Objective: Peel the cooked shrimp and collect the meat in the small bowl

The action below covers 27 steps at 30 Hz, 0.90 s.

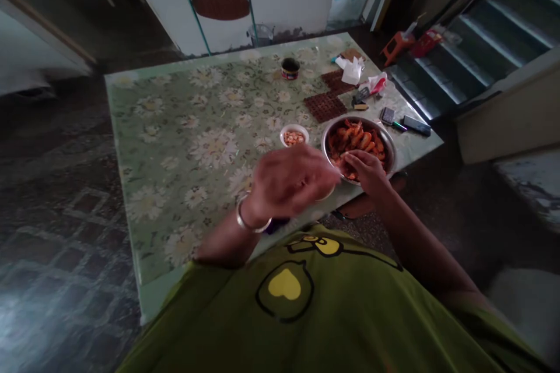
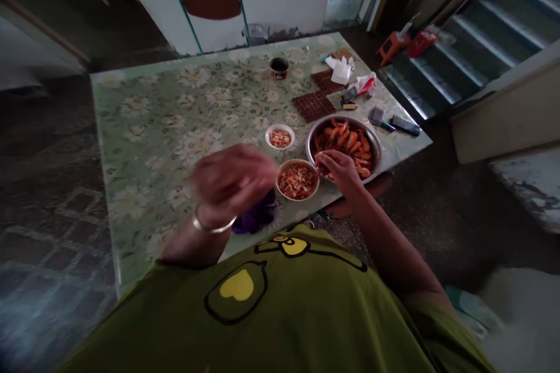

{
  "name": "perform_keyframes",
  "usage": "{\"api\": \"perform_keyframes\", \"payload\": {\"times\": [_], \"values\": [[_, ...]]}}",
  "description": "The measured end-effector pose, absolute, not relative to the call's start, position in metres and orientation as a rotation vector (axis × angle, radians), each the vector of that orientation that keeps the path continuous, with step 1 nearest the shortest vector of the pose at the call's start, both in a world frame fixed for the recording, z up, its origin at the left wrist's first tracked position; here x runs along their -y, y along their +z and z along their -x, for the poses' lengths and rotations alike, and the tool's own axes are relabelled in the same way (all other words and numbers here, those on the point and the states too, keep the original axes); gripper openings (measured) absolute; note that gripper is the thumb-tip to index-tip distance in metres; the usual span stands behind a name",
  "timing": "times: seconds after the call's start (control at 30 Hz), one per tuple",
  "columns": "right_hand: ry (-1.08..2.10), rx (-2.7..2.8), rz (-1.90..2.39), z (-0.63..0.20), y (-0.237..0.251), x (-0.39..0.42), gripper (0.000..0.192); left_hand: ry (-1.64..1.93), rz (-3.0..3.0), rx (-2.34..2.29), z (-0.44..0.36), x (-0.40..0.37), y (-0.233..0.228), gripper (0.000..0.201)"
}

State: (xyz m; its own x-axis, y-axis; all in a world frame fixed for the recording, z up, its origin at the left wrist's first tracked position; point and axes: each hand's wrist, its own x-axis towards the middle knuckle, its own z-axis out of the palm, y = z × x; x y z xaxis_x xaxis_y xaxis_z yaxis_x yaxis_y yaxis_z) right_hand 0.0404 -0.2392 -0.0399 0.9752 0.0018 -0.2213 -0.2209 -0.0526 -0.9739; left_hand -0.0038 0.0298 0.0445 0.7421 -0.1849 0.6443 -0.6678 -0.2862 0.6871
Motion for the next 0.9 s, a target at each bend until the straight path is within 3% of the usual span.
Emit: {"api": "perform_keyframes", "payload": {"times": [0.17,0.27,0.63,0.9], "values": [[0.269,-0.174,1.527,-0.042,-0.032,0.229,0.047,0.212,-1.756,0.459,-0.065,0.036,-0.064,0.026],[0.312,-0.161,1.474,-0.042,-0.031,0.224,0.050,0.017,-1.592,0.387,-0.064,0.051,-0.088,0.029],[0.444,-0.258,1.464,-0.012,-0.063,0.243,0.043,0.065,-1.326,0.132,-0.035,0.025,-0.042,0.028],[0.520,-0.305,1.460,0.005,-0.081,0.257,0.048,0.175,-1.291,0.489,-0.006,0.003,0.027,0.022]]}}
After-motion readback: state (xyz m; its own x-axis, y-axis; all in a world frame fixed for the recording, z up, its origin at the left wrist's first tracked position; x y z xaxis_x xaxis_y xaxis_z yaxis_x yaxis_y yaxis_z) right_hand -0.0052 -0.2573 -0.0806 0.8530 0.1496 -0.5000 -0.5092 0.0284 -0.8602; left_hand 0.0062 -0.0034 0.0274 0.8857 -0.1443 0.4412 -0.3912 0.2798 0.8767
